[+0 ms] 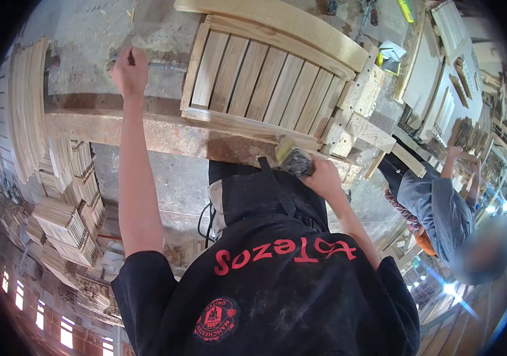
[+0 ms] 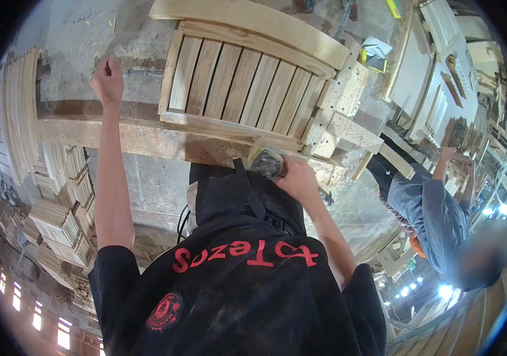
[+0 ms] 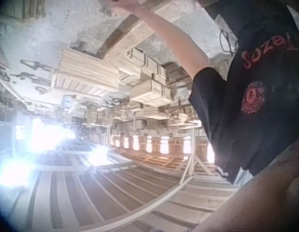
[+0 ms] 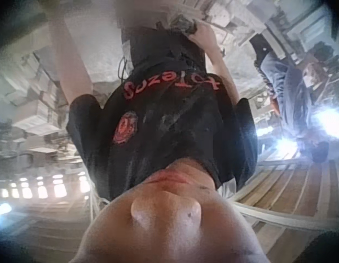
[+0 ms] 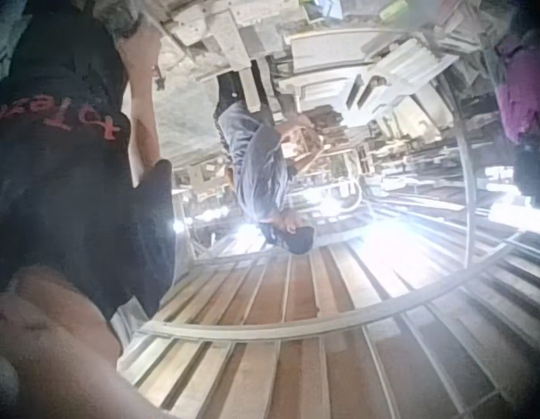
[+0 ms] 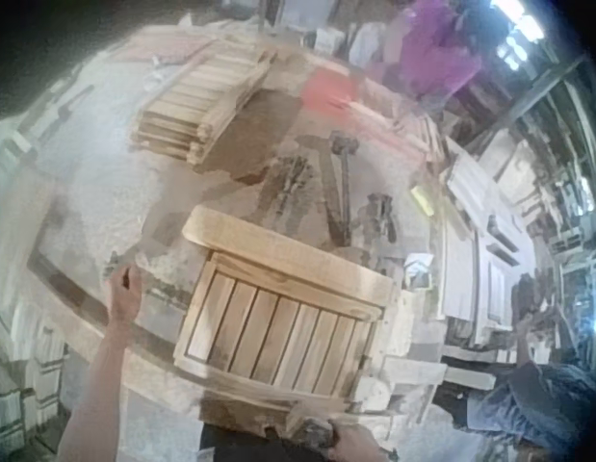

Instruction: Assembling wooden furniture components using a pneumatic nail gun and a mallet.

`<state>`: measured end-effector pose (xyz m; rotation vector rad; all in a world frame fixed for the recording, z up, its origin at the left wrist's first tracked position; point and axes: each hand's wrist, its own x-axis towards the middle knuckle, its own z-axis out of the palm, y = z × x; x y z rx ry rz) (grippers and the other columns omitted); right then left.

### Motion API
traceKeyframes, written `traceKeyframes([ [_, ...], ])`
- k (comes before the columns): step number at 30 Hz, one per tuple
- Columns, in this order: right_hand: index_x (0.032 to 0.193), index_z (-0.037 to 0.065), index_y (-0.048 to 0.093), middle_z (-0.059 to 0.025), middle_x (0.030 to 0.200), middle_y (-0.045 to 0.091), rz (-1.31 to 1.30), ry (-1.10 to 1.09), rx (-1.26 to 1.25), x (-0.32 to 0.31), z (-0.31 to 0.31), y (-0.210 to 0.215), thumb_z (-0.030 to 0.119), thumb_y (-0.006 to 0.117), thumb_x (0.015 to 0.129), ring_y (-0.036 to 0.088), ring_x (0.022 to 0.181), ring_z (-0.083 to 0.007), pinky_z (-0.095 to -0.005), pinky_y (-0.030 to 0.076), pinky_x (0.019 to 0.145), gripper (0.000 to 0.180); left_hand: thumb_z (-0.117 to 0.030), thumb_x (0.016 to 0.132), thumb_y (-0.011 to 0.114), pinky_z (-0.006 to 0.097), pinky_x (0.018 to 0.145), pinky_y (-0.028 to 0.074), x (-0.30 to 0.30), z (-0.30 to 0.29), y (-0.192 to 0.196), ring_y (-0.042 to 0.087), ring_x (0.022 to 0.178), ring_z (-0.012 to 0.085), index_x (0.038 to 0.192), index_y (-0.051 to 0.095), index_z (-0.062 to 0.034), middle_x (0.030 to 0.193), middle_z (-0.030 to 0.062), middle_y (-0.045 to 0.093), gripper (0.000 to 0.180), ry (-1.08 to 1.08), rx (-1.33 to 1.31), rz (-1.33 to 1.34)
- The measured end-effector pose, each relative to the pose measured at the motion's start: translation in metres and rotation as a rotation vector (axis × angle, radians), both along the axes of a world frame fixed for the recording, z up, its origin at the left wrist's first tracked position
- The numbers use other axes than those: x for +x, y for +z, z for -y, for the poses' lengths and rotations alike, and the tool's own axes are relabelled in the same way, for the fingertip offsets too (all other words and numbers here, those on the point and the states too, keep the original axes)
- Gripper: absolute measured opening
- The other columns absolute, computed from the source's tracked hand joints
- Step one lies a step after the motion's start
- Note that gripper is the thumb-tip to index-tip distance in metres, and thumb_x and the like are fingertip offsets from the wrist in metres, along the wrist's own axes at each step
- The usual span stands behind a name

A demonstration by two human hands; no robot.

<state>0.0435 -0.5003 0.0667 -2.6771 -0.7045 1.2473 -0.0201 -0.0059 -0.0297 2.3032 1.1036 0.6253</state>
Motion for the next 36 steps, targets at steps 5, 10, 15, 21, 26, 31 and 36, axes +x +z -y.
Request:
traceKeyframes([
  [5,0.092,-0.007,0.064,-0.0126,0.078,0.07,-0.306,-0.793,-0.031,0.057,0.065,0.012,0.012,0.083,0.064,0.066,0.063,-0.0193,-0.0321,0.053,0.053,0.039,-0.026,0.09,0.057,0.035,0.053,0.042,-0.003,-0.001,0.01,0.046,0.052,0.0178,0.08,0.063,-0.0025,0.058,0.0119,0.052,0.026,0.018,-0.008,0.03],
  [10,0.084,0.002,0.062,-0.0048,0.06,0.054,-0.347,-1.128,0.299,0.138,0.161,-0.044,0.015,0.068,0.079,0.056,0.051,-0.0175,-0.0321,0.048,0.048,0.014,-0.027,0.088,0.06,0.033,0.056,0.042,-0.011,-0.021,0.011,0.048,0.055,0.0163,0.082,0.064,-0.0033,0.06,0.0089,0.055,0.024,-0.082,-0.228,-0.134],
  [15,0.102,-0.004,0.065,-0.0149,0.08,0.067,0.273,-0.539,-0.203,0.17,0.299,-0.09,0.038,0.073,0.079,0.067,0.07,-0.0263,-0.036,0.054,0.064,0.049,-0.032,0.084,0.065,0.037,0.058,0.043,0.036,-0.009,-0.009,0.055,0.06,0.0215,0.083,0.066,-0.0064,0.065,0.0096,0.058,0.025,-0.42,-0.407,-0.463],
  [21,0.095,0.009,0.07,-0.0154,0.098,0.069,0.262,0.074,0.041,0.214,0.015,-0.014,0.03,0.065,0.087,0.065,0.091,-0.0364,-0.0447,0.052,0.077,0.023,-0.033,0.078,0.069,0.039,0.058,0.042,0.009,-0.028,0.035,0.057,0.06,0.0248,0.082,0.069,-0.0113,0.062,0.0098,0.055,0.022,-0.41,-0.296,-0.662],
  [26,0.106,0.003,0.063,-0.02,0.097,0.068,0.558,-0.256,0.478,0.359,-0.188,-0.069,0.037,0.071,0.079,0.065,0.093,-0.0385,-0.043,0.051,0.082,0.044,-0.031,0.078,0.069,0.039,0.057,0.041,0.0,-0.032,0.046,0.055,0.06,0.0225,0.081,0.07,-0.0137,0.063,0.0078,0.054,0.018,-0.344,-0.411,-0.75],
  [31,0.122,-0.005,0.052,-0.0229,0.095,0.067,0.644,-0.287,0.412,0.5,-0.216,-0.17,0.036,0.069,0.08,0.067,0.078,-0.0303,-0.0361,0.055,0.07,0.061,-0.035,0.077,0.068,0.038,0.066,0.047,0.039,-0.022,0.036,0.062,0.073,0.0244,0.085,0.07,-0.015,0.071,0.0065,0.061,0.021,-0.378,-0.412,-0.615],
  [36,0.094,0.008,0.053,0.0004,0.066,0.047,-0.654,-0.689,0.556,0.525,-0.21,-0.082,0.018,0.058,0.09,0.045,0.048,-0.0092,-0.0248,0.04,0.045,0.012,-0.037,0.077,0.066,0.038,0.07,0.049,0.021,-0.025,0.03,0.064,0.08,0.0271,0.086,0.07,-0.0152,0.077,0.006,0.064,0.024,-0.343,-0.424,-0.606],
])
